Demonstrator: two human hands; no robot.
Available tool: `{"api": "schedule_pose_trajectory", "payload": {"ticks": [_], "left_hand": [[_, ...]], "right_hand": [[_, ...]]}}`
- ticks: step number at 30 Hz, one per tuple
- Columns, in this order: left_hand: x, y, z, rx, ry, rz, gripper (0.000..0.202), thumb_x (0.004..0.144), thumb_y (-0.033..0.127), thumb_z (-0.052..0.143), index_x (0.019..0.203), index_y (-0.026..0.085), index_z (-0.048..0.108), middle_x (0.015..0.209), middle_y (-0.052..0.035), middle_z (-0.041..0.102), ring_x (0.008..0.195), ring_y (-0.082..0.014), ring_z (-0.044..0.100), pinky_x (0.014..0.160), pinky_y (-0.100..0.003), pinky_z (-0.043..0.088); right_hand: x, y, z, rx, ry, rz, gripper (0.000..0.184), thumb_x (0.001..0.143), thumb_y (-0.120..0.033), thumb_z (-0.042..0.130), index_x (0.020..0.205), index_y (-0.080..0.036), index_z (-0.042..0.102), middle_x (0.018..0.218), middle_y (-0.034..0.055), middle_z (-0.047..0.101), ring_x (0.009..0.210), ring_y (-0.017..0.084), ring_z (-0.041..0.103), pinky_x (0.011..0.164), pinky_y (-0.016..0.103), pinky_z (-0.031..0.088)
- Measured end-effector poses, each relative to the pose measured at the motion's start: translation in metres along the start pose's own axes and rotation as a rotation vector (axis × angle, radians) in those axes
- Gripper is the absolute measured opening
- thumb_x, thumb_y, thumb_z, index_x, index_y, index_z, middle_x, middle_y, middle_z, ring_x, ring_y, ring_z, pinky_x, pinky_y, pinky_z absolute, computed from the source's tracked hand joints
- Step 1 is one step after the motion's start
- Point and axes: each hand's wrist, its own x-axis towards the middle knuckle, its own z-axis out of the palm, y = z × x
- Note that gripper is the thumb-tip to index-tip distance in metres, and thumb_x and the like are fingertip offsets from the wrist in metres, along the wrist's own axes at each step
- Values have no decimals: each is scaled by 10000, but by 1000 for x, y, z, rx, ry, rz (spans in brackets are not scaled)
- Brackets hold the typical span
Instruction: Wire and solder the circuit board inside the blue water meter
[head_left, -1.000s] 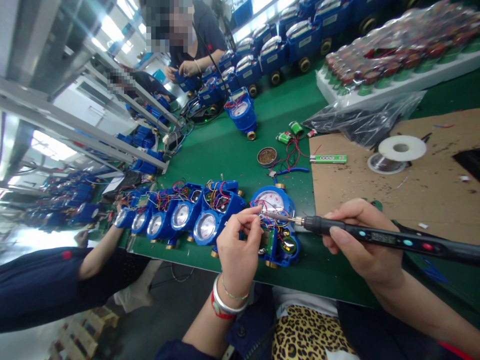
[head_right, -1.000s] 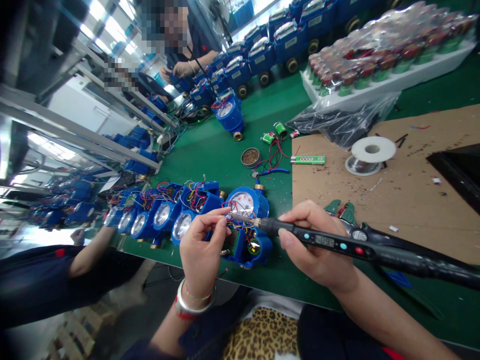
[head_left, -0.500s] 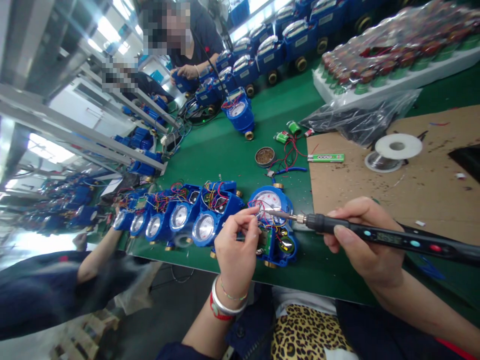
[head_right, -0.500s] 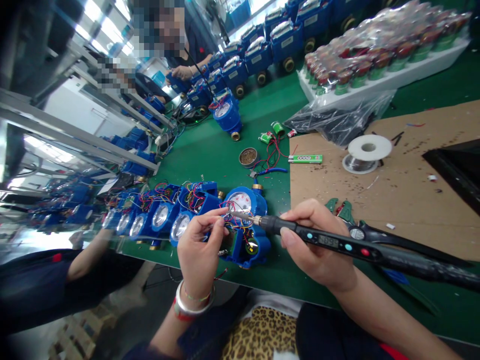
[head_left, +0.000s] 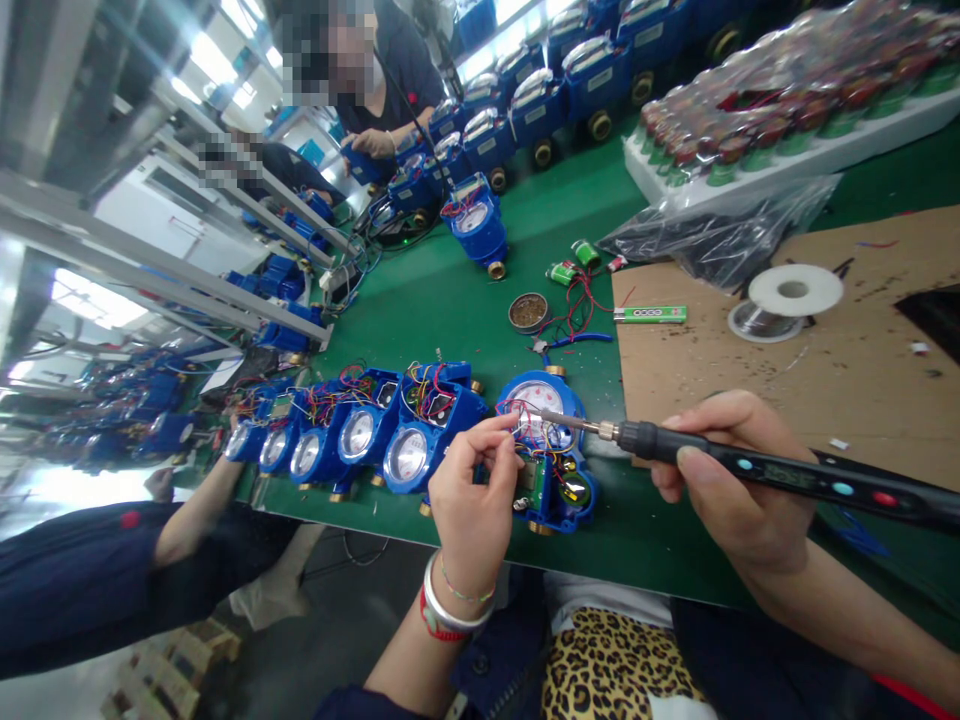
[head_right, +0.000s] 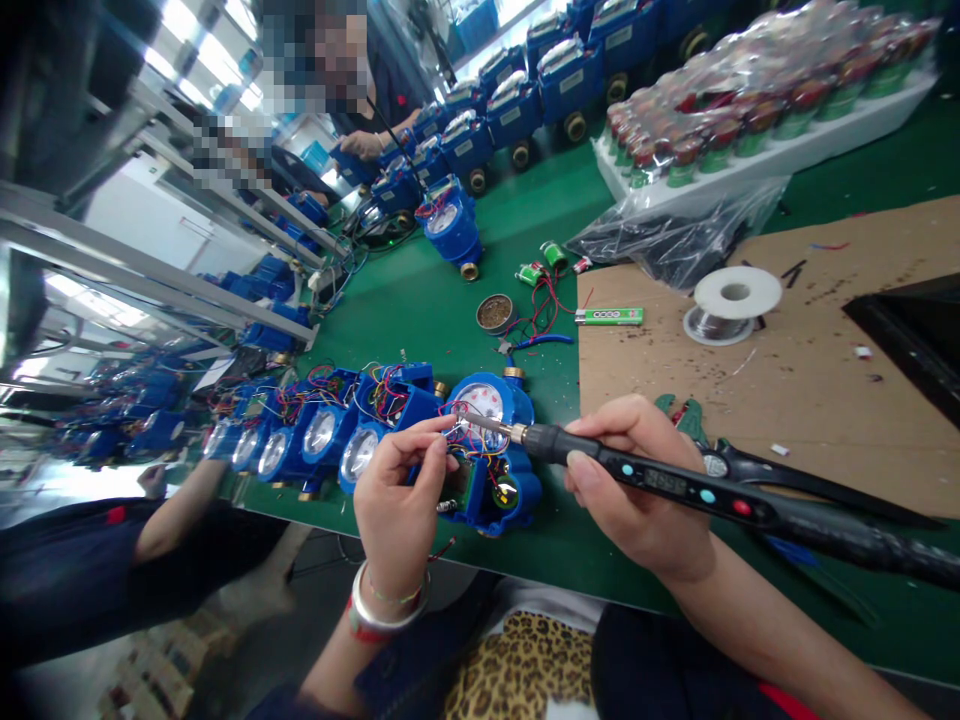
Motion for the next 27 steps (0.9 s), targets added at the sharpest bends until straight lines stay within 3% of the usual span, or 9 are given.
{"api": "schedule_pose_trajectory", "payload": {"ticks": [10, 16, 23, 27], "left_hand": [[-1, -6, -1, -63, -93, 137, 61, 881, 129, 576, 878, 189, 589, 1083, -34, 668, 680, -67, 636, 627, -212, 533], [-2, -9, 0, -27, -114, 305, 133, 846, 54, 593, 882, 182, 586, 1028, -44, 687, 993, -148, 645, 776, -246, 542], [0, -10, -3, 17, -143, 439, 201, 824, 3, 594, 922, 178, 590, 1054, -53, 682, 985, -148, 645, 819, -281, 546], [1, -11, -3, 45, -152, 481, 200, 822, 1, 594, 917, 176, 604, 1080, -62, 669, 923, -138, 647, 771, -274, 559]], "right_hand": [[4, -4, 4, 102, 7, -79, 150, 869, -167, 602, 1019, -176, 591, 640, -12, 624, 460, 127, 562, 382, 232, 435], [7, -1, 4, 134, 63, -104, 153, 857, -149, 603, 1009, -165, 595, 633, -15, 614, 454, 136, 559, 366, 257, 433], [9, -1, 5, 129, 97, -99, 152, 858, -153, 612, 1009, -166, 592, 649, -20, 620, 466, 136, 570, 356, 261, 434], [8, -1, 5, 113, 109, -111, 161, 859, -154, 607, 1018, -168, 587, 633, -28, 616, 469, 133, 570, 370, 262, 441]]}}
